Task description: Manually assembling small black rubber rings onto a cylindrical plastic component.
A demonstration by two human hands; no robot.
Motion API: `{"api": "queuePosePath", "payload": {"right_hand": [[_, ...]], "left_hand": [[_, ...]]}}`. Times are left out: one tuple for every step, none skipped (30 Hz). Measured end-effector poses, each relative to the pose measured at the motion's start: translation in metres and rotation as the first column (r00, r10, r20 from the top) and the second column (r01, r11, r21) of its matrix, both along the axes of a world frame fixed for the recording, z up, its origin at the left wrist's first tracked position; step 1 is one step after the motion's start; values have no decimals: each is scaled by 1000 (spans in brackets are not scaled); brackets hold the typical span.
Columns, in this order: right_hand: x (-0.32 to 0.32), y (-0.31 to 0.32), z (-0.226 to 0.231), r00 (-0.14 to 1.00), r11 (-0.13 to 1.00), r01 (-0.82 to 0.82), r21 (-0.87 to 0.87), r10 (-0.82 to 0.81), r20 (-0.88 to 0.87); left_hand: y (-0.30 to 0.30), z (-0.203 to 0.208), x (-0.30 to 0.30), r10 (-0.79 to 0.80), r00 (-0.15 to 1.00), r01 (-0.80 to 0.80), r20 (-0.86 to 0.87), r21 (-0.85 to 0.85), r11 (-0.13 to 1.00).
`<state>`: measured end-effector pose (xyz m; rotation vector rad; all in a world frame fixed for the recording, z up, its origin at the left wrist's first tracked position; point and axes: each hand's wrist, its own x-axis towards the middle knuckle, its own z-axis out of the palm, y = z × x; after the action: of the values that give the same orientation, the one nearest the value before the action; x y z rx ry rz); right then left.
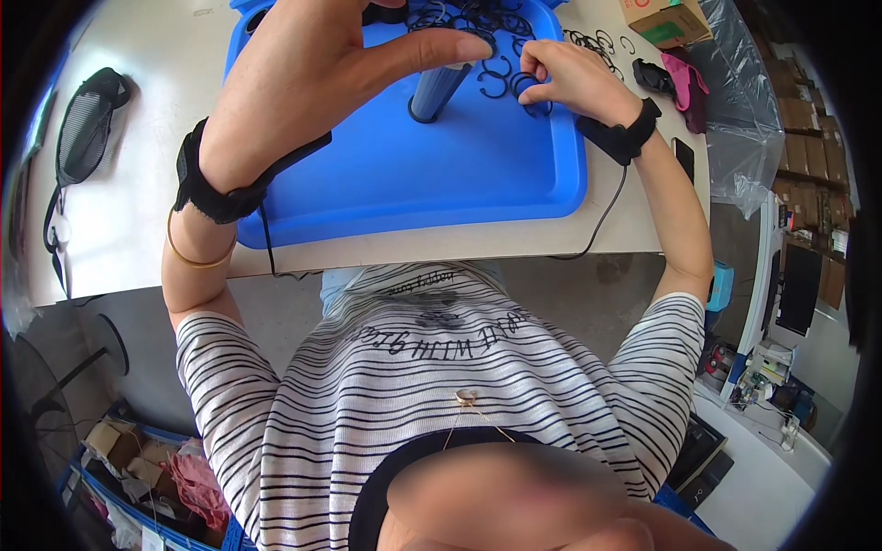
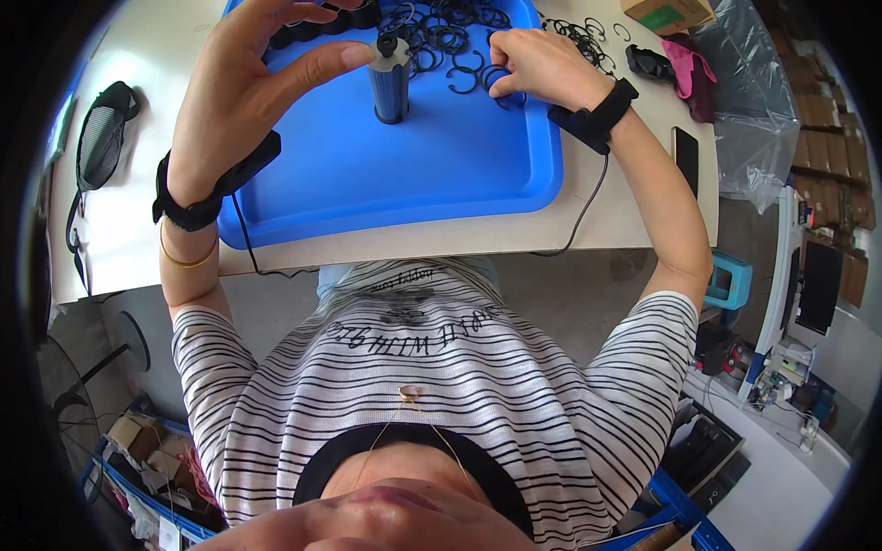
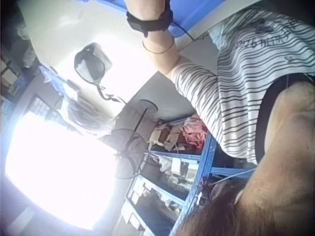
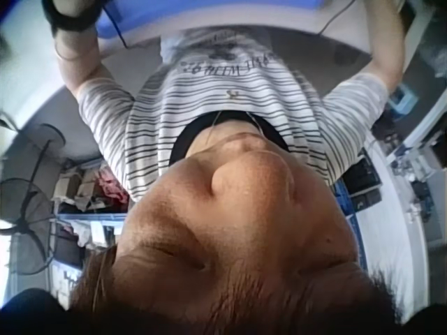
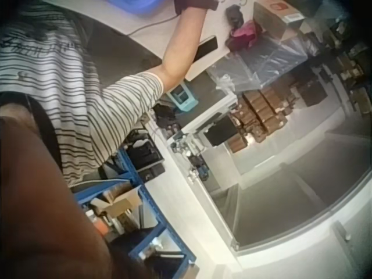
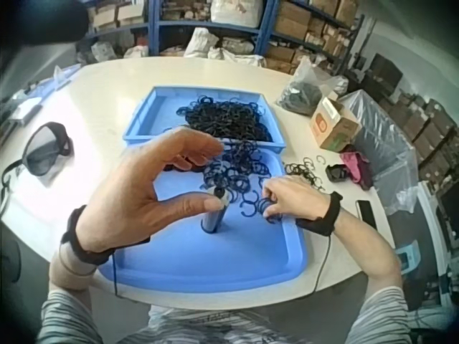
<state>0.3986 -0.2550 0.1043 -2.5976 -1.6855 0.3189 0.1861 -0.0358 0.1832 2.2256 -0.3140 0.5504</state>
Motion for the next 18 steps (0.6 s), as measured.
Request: {"api": "queuePosePath", "payload": {"right_hand": [[1, 0, 2, 999, 1000, 2, 24, -1, -46], [3, -1, 4, 996, 999, 4, 47, 0, -93], [6, -2, 5, 996, 999, 5, 49, -1, -89], [10, -2, 6, 984, 999, 24, 45, -16, -180], [10, 0, 10, 962, 998, 40, 41, -28, -270], [7, 1, 16, 963, 998, 38, 44, -25, -267], [3, 0, 26, 933, 992, 79, 96, -40, -358], [-1, 2, 35, 894, 982, 122, 146, -45, -445], [0, 2, 39, 811, 970, 197, 145, -78, -579], [-5, 3, 45, 815, 970, 188, 155, -66, -576], [-13, 5, 52, 794, 946, 207, 250, -14, -608], [-17, 4, 60, 777, 910, 239, 340, 31, -629], [-14, -1, 62, 725, 885, 304, 354, 26, -688], [-15, 2, 63, 727, 884, 296, 362, 38, -686], [-21, 4, 65, 692, 858, 305, 414, 99, -715], [-26, 6, 67, 656, 828, 317, 462, 160, -738], [-33, 9, 72, 642, 826, 317, 465, 174, -746], [-40, 11, 73, 641, 825, 314, 469, 180, -746]], "left_hand": [[0, 0, 1, -1, 1000, 1, 4, 1, 1000], [-1, -1, 1, -4, 1000, 4, 12, -22, 1000], [-1, -2, 2, -8, 1000, 8, 20, -44, 999], [-2, -2, 3, -9, 1000, 10, 25, -42, 999], [-2, -2, 2, 3, 1000, -3, 3, -46, 999], [-2, -2, 1, 16, 1000, -17, -18, -48, 999], [0, -2, 1, 19, 1000, -20, -14, -43, 999], [2, -3, 1, 19, 998, -21, -52, -43, 999], [4, -3, 1, 21, 996, -25, -90, -41, 999], [4, -3, -1, 31, 996, -33, -85, -32, 999], [4, -2, -2, 37, 991, -46, -131, -67, 997], [4, -2, -3, 28, 985, -47, -169, -105, 993], [11, -27, 9, -33, 998, 33, 55, -1, 999], [9, -31, 9, -26, 998, 25, 57, 8, 1000], [4, -31, 9, -52, 998, 56, 39, -89, 994], [2, -32, 10, -82, 996, 84, 23, -186, 979], [1, -32, 8, -139, 990, 135, 5, -257, 957], [0, -31, 9, -135, 991, 131, 3, -253, 959]]}}
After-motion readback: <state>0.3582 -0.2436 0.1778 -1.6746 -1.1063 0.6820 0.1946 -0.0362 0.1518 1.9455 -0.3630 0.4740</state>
